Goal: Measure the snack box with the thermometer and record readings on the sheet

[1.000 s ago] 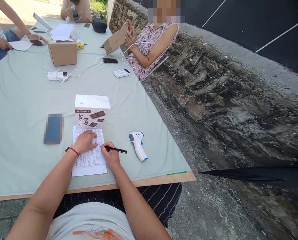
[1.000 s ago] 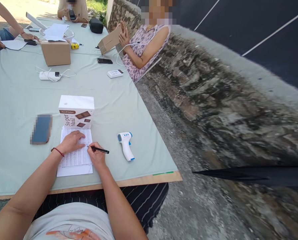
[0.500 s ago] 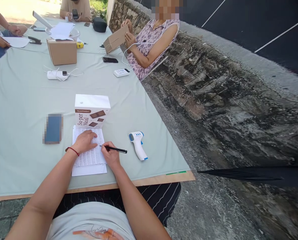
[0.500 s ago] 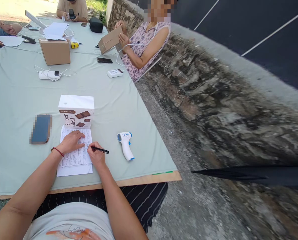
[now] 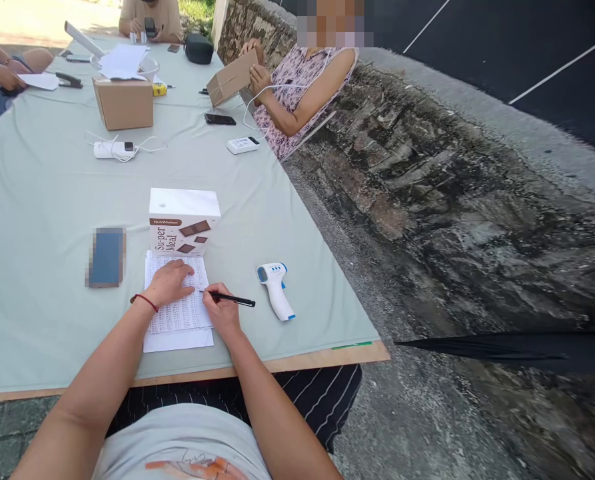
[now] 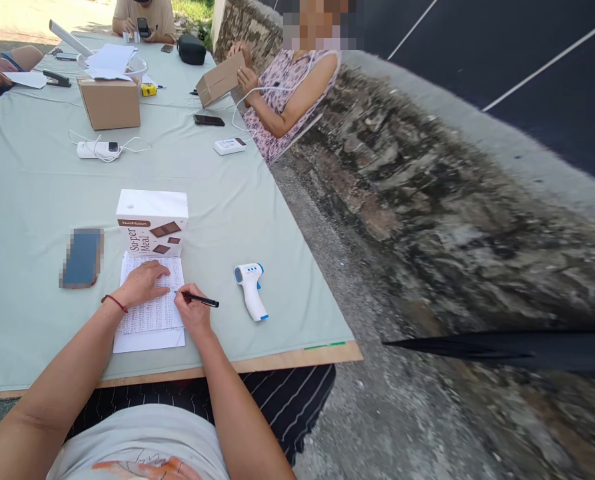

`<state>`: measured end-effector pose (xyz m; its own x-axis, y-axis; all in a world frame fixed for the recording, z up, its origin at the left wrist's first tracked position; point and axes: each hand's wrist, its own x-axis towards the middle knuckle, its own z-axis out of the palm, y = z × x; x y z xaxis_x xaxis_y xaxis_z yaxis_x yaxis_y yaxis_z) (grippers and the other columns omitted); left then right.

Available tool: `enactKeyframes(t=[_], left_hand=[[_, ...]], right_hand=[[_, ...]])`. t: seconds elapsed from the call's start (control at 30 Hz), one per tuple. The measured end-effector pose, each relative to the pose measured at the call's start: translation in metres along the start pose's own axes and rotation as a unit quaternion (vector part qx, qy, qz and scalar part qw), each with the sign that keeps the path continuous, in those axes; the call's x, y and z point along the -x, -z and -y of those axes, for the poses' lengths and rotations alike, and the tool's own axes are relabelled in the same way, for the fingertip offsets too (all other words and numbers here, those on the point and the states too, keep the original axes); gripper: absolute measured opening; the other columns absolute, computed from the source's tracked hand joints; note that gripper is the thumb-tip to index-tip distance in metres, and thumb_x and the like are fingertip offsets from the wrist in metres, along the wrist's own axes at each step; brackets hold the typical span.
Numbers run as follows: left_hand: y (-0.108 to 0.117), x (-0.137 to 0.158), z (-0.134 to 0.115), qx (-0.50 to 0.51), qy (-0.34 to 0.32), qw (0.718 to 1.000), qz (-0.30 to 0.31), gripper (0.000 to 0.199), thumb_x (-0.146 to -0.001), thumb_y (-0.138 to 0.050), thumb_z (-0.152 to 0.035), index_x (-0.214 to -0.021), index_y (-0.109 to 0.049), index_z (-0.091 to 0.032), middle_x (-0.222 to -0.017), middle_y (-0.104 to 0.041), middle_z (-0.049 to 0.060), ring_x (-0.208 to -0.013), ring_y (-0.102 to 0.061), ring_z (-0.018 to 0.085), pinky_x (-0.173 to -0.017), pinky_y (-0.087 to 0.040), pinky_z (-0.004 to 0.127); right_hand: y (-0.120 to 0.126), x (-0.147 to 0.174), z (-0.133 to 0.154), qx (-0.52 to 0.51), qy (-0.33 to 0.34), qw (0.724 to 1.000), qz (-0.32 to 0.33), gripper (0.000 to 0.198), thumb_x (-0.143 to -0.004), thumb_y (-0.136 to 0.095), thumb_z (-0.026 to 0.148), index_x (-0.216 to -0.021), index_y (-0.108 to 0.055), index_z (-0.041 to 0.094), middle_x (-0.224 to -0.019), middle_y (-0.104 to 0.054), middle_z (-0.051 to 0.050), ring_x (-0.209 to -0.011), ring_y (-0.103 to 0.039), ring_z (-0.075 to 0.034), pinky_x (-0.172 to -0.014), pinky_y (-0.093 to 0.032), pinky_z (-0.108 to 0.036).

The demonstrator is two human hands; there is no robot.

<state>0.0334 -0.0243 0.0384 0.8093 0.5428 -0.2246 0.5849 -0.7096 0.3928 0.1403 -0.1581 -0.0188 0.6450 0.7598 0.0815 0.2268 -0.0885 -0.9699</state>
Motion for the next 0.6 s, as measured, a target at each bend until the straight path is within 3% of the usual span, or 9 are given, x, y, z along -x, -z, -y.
enactKeyframes(t=[0.6], left_hand=[[-0.0008,-0.0001,0.0004,0.003,-0.007,1.000,-0.010,0.033,-0.084,-0.066,-0.030,-0.114,-0.063,-0.018,-0.108,-0.062,0.009,-0.104,-0.060,0.026,-0.089,-0.051,0.037]], right_hand=[[-0.0009,0.0009,-0.0013,-0.010,-0.009,1.000,-0.010,0.017,-0.073,-0.051,0.038,-0.070,-0.054,0.021,-0.064,-0.054,0.001,-0.060,-0.049,-0.016,-0.058,-0.042,-0.028]])
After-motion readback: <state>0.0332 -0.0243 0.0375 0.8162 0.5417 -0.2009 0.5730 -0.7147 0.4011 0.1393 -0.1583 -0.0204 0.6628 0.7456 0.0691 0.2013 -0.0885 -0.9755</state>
